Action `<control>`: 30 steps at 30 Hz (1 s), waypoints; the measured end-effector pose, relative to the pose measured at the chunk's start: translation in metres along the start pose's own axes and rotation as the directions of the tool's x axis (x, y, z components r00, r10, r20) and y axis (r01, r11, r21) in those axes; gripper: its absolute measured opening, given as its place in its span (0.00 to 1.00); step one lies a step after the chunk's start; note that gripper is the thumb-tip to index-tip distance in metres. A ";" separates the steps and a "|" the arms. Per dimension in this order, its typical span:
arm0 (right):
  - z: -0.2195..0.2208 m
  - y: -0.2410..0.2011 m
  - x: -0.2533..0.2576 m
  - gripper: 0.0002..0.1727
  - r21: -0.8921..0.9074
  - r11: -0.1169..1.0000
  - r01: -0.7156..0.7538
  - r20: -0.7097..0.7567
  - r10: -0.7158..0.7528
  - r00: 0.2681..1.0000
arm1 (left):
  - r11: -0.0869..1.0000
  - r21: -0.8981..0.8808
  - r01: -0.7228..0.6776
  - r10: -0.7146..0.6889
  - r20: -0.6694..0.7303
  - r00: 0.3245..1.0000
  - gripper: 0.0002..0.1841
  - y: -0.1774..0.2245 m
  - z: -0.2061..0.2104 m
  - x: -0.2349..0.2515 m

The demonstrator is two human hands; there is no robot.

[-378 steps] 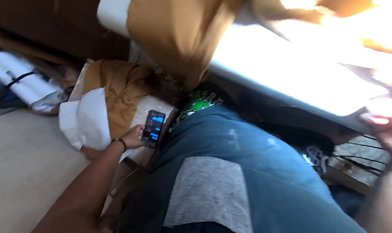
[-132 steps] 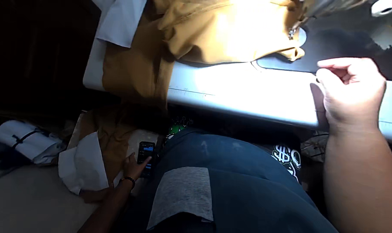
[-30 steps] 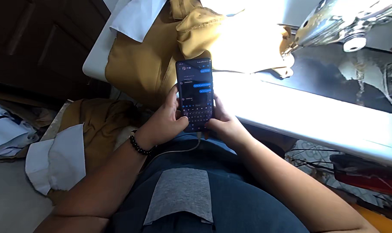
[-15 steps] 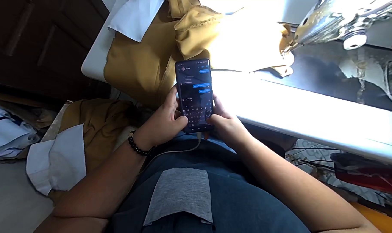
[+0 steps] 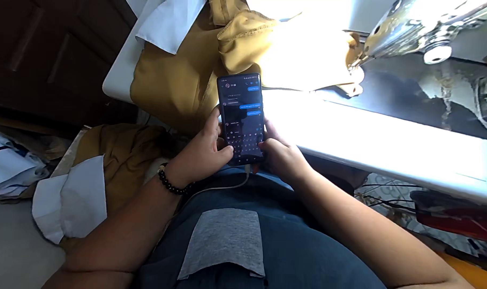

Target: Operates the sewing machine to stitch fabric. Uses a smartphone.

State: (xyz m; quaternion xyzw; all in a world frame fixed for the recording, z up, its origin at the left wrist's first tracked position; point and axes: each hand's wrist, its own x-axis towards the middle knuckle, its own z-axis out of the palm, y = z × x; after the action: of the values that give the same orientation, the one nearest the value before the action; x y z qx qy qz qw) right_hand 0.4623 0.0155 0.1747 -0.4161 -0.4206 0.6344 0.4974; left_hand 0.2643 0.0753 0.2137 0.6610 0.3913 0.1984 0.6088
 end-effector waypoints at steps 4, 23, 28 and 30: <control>0.003 -0.004 -0.001 0.42 -0.018 0.999 -0.047 0.009 0.047 0.999 | 1.000 0.010 0.008 -0.008 0.001 1.000 0.49 0.000 -0.001 0.000; 0.002 -0.004 -0.002 0.49 -0.065 0.995 -0.073 0.004 0.074 0.997 | 1.000 -0.004 -0.005 0.005 0.005 1.000 0.49 -0.004 0.001 0.002; 0.000 -0.002 -0.002 0.48 -0.041 0.997 -0.063 0.015 0.064 0.998 | 1.000 -0.014 -0.010 0.010 0.003 1.000 0.50 -0.005 0.002 0.002; 0.000 -0.001 -0.002 0.46 -0.027 0.998 -0.053 0.014 0.053 0.998 | 1.000 -0.002 -0.007 0.007 0.002 1.000 0.50 -0.003 0.003 0.002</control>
State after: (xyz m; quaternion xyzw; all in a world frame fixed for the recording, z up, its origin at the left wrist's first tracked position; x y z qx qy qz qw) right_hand 0.4632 0.0134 0.1764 -0.4288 -0.4214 0.6450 0.4717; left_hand 0.2666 0.0750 0.2095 0.6620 0.3882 0.2000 0.6091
